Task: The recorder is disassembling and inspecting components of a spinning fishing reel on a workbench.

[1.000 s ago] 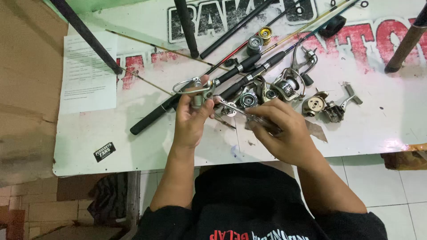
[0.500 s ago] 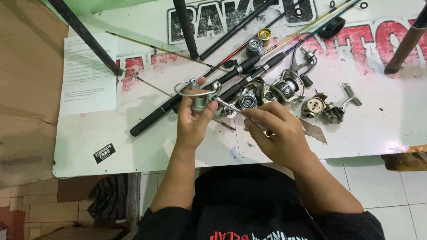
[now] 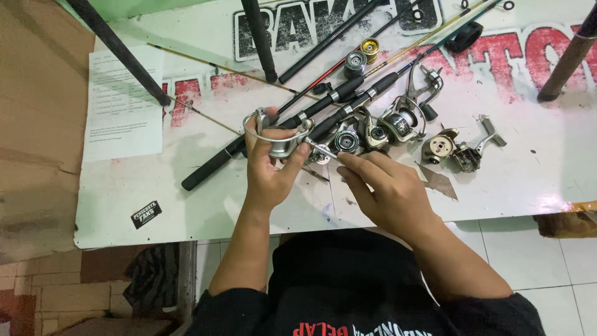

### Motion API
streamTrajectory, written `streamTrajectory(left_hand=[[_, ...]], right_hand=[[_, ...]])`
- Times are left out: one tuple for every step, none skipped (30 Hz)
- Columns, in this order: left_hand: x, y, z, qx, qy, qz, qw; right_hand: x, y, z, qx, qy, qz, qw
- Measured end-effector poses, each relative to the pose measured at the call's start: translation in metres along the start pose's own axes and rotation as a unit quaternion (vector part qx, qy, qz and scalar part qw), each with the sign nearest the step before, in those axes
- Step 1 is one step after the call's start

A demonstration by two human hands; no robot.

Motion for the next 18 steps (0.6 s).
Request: streamTrajectory(left_hand=[[-0.001, 0.000, 0.000, 0.001, 0.000, 0.000, 1.000], [-0.001, 0.000, -0.001, 0.006, 0.002, 0.014, 1.000], [-0.002, 0.000, -0.001, 0.012, 0.005, 0.028, 1.000], [0.000, 0.004, -0.002, 0.013, 0.004, 0.028, 1.000], [-0.001, 0.007, -0.004, 0.011, -0.002, 0.015, 1.000], [-0.001, 0.011, -0.006, 0.010, -0.008, 0.002, 1.000], [-0.001, 0.007, -0.004, 0.011, -0.008, 0.001, 1.000], [-0.002, 0.001, -0.002, 0.028, -0.011, 0.020, 0.999], [-0.003, -0.006, -0.001, 0.045, -0.015, 0.038, 0.998], [-0.003, -0.004, 0.000, 0.046, -0.015, 0.038, 0.998], [-0.004, -0.006, 0.000, 0.082, -0.016, 0.064, 0.994], [-0.004, -0.009, 0.000, 0.118, -0.017, 0.089, 0.989], [-0.005, -0.008, 0.001, 0.119, -0.017, 0.089, 0.989], [-0.004, -0.010, 0.001, 0.136, -0.013, 0.098, 0.986], [-0.003, -0.012, 0.001, 0.153, -0.009, 0.106, 0.982], [-0.005, -0.015, 0.001, 0.153, -0.009, 0.105, 0.983], [-0.005, -0.018, 0.002, 0.146, 0.002, 0.114, 0.983], [-0.005, -0.020, 0.004, 0.139, 0.014, 0.124, 0.982]], right_hand=[[0.000, -0.001, 0.000, 0.000, 0.000, 0.000, 1.000], [0.000, -0.004, 0.000, 0.020, 0.004, 0.027, 0.999], [0.001, -0.008, 0.000, 0.041, 0.008, 0.054, 0.998], [0.002, -0.009, 0.001, 0.040, 0.007, 0.053, 0.998], [0.006, -0.020, 0.000, 0.111, 0.022, 0.105, 0.988], [0.012, -0.029, -0.003, 0.181, 0.036, 0.155, 0.971], [0.014, -0.030, -0.005, 0.181, 0.036, 0.155, 0.971], [0.019, -0.038, -0.010, 0.240, 0.039, 0.193, 0.951], [0.025, -0.045, -0.016, 0.298, 0.042, 0.230, 0.925], [0.027, -0.049, -0.018, 0.298, 0.042, 0.230, 0.925], [0.034, -0.056, -0.023, 0.342, 0.041, 0.305, 0.888], [0.042, -0.062, -0.029, 0.383, 0.039, 0.378, 0.842], [0.045, -0.065, -0.032, 0.382, 0.039, 0.378, 0.842], [0.053, -0.071, -0.042, 0.438, 0.030, 0.442, 0.782], [0.061, -0.075, -0.052, 0.491, 0.021, 0.500, 0.713], [0.062, -0.077, -0.056, 0.491, 0.020, 0.499, 0.714], [0.061, -0.079, -0.055, 0.470, 0.016, 0.477, 0.743], [0.060, -0.081, -0.055, 0.448, 0.012, 0.454, 0.770]])
Point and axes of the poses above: each hand's wrist, its own z-axis towards the middle knuckle, its own x-axis out of the palm, y = z × x, the point moved 8 cm from there along z, towards the middle knuckle, and after that the axes turned 7 degrees about -y, right-handed, at the moved point
